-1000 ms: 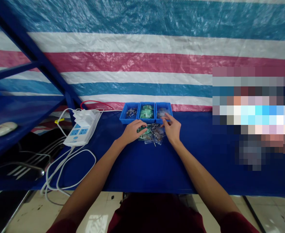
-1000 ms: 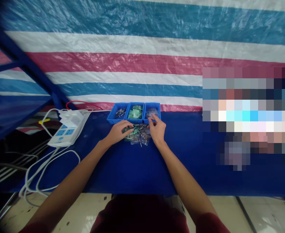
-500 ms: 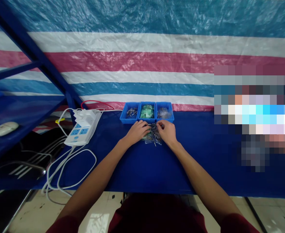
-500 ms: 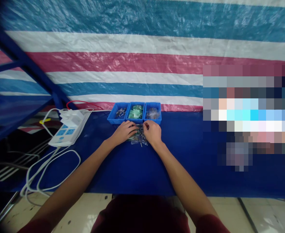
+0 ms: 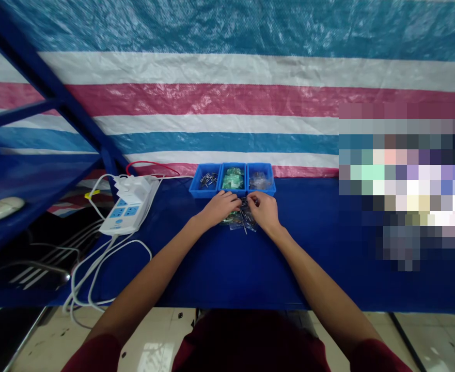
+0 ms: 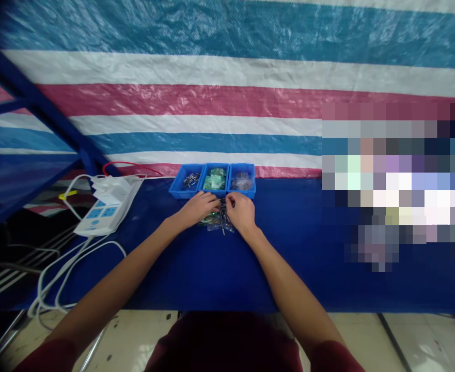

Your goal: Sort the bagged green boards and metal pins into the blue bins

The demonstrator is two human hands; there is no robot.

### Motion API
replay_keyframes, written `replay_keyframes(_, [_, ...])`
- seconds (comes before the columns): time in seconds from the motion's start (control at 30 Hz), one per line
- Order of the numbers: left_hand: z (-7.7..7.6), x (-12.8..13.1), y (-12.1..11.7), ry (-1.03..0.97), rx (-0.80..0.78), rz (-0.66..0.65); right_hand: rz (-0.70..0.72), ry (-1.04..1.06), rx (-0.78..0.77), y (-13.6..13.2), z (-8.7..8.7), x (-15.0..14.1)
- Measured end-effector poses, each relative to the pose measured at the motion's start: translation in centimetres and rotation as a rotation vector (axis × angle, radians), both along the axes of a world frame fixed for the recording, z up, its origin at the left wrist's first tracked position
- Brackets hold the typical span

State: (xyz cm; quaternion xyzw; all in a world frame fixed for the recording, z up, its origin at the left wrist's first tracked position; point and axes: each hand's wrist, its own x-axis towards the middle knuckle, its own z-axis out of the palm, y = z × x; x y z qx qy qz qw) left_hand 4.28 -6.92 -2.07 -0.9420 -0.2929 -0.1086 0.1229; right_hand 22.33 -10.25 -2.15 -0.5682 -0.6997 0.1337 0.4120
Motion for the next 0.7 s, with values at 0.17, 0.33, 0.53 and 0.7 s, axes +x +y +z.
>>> replay_keyframes(0.17, [-0.1,-0.1,-0.4,-0.083,-0.133,-0.012,-0.002,0.001,-0.003,0.0,0.0,0.1])
replay_keyframes(0.33, [-0.2,0.4,-0.8,-0.097,-0.176,0.028,-0.008,-0.006,-0.011,0.1,-0.1,0.2])
replay_keyframes(0.53, [1.2,0.9,-3.1,-0.109,-0.197,0.053,-0.024,0.001,-0.001,0.0,0.1,0.3])
replay_keyframes(0.7, [1.4,1.2,-5.3,0.000,-0.179,-0.002,-0.038,0.010,0.003,0.0,0.1,0.3])
